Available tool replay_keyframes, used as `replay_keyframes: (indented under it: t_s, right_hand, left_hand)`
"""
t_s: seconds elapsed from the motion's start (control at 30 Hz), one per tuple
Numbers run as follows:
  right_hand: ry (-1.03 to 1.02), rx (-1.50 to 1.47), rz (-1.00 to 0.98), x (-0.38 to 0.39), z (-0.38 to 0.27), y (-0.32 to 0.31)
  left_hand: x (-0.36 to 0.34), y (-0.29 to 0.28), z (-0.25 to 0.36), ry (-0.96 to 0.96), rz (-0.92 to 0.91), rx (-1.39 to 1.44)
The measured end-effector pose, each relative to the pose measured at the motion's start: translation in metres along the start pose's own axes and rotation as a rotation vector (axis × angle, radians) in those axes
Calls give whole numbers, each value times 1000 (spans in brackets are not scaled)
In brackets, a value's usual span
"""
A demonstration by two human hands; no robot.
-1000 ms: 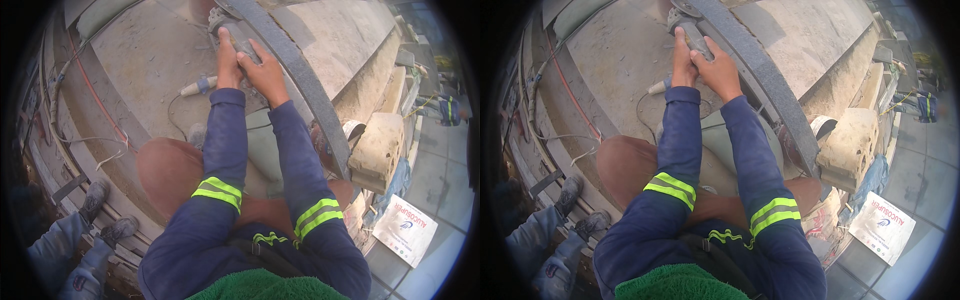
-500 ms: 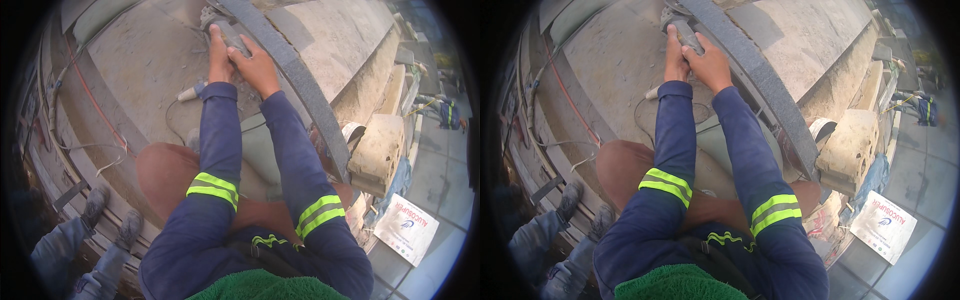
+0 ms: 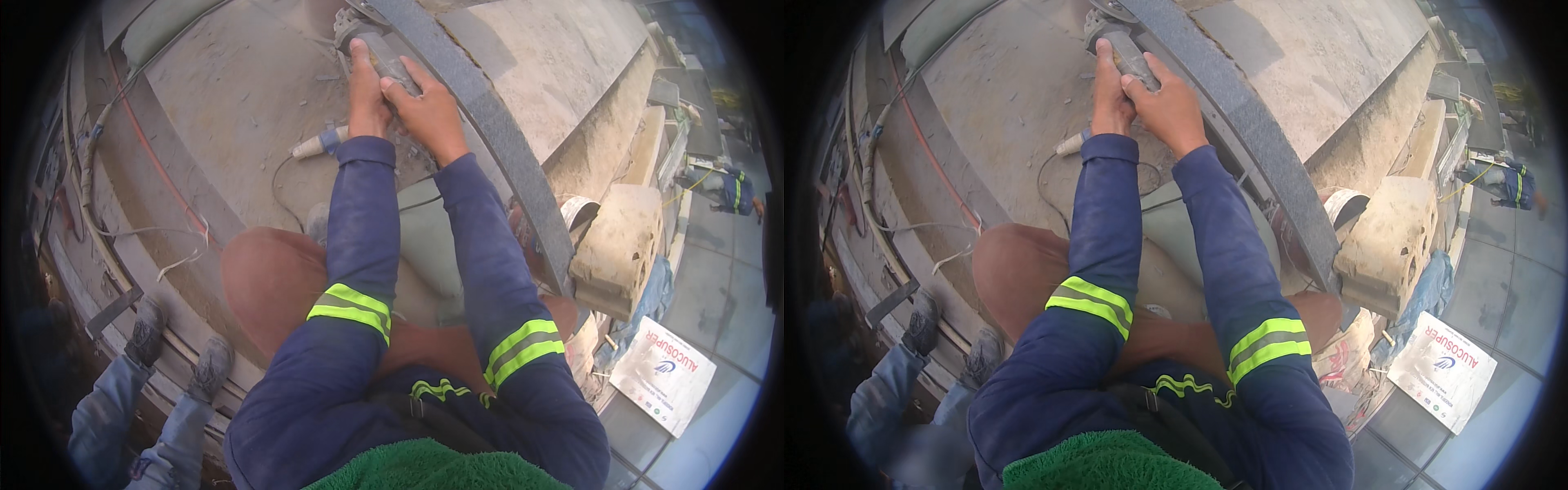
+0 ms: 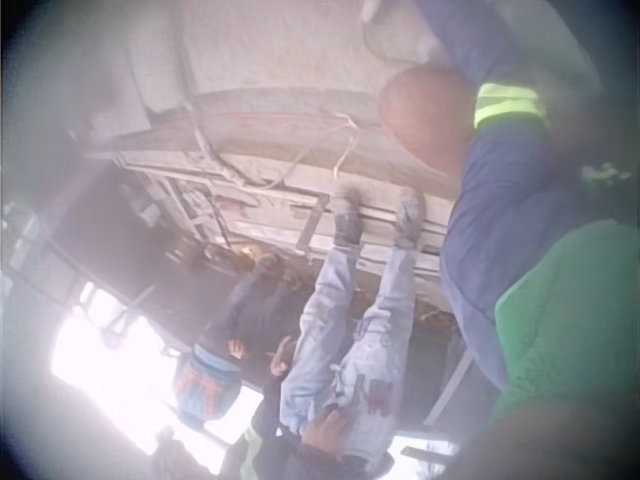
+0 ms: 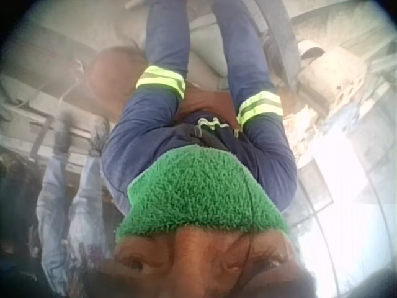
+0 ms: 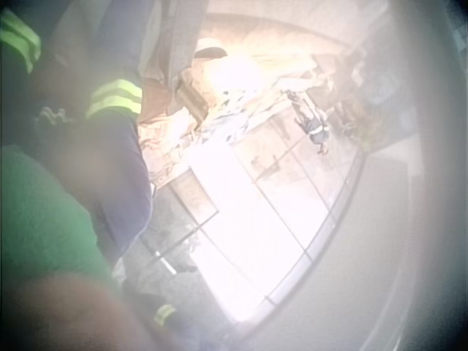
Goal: The person sits cross-legged on the floor and uses an angle grinder to smooth the edge of a large stone slab. They hold the tool with both hands and move it along the slab's edge, generating dust.
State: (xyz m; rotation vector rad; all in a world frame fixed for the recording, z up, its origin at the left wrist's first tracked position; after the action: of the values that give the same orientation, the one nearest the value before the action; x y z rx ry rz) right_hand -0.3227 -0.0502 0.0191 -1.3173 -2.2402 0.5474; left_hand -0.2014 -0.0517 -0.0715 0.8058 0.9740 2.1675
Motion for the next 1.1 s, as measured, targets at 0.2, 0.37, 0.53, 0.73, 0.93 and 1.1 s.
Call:
replay_keyframes:
  t_s: [0.2,0.37,0.53,0.73,0.93,1.1]
  right_hand:
    - [-92,72,60,6,4,-6]
    - [-68,71,45,13,1,-7]
    - [74,22,-56,22,-10,-5]
    - [-89,102,52,0,-4,-3]
    - [-151,137,97,-16,2,-1]
    - [-165,131,107,-13,4,-1]
  left_hand:
    - [17,9,0,-4,-38,22]
    - [16,4,-4,-1,-31,38]
    - [11,-4,-4,7,-2,48]
    - [5,7,2,0,-28,31]
    - [-8,2,-3,-14,8,14]
    - [-4,2,-4,-6,-4,23]
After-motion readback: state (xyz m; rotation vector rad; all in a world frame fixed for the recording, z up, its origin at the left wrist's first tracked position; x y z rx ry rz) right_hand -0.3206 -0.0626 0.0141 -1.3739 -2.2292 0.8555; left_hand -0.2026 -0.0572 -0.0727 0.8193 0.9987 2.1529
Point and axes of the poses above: each hand's wrist, its own x-axis away from the middle knuckle, its own y-axis out of the palm, z = x × y, the point moved 7 cm from there along -x, towards the middle knuckle, and after that the axes turned 5 degrees about y, right-handed, at the moved point
